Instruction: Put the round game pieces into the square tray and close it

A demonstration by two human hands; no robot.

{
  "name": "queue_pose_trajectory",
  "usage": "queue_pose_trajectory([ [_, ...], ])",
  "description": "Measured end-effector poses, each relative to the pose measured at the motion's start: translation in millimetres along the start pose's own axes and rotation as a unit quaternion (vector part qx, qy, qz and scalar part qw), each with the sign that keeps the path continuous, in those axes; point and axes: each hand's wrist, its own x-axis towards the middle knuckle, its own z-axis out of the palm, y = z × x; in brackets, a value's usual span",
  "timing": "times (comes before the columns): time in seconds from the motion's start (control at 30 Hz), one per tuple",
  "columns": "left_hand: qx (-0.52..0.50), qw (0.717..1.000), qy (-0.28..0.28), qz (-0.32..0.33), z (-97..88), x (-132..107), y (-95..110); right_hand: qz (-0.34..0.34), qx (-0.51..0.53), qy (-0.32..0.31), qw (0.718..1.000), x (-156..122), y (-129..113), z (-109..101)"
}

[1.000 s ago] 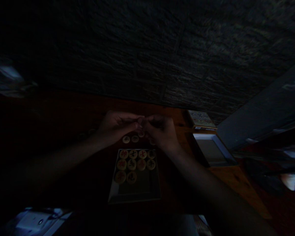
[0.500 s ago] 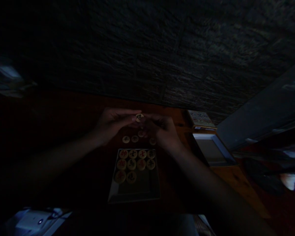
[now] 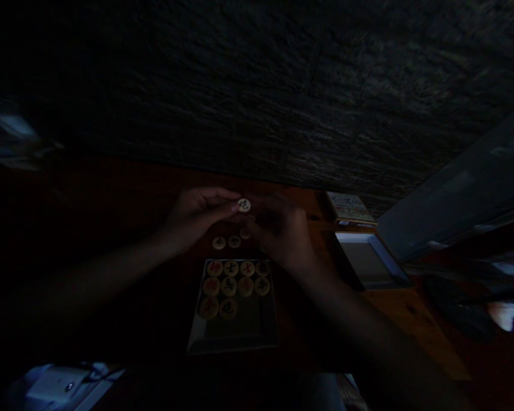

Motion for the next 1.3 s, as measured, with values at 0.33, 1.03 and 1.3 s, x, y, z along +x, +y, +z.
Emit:
queue_pose_trajectory([
  [0.33, -0.092, 0.988, -0.068, -0.103, -0.3, -0.4, 1.3, -0.007, -0.015, -0.007, 1.000, -4.0, -5.4, -0.2],
  [1.03, -0.094, 0.982, -0.111, -0.119, 0.6, -1.9, 4.3, -0.054, 0.039, -0.041, 0.997, -5.0, -6.4, 0.2],
  [1.3, -0.094, 0.982, -0.117, -0.116, -1.3, -1.5, 5.2, -0.057, 0.015, -0.033, 0.998, -5.3, -7.1, -1.2],
])
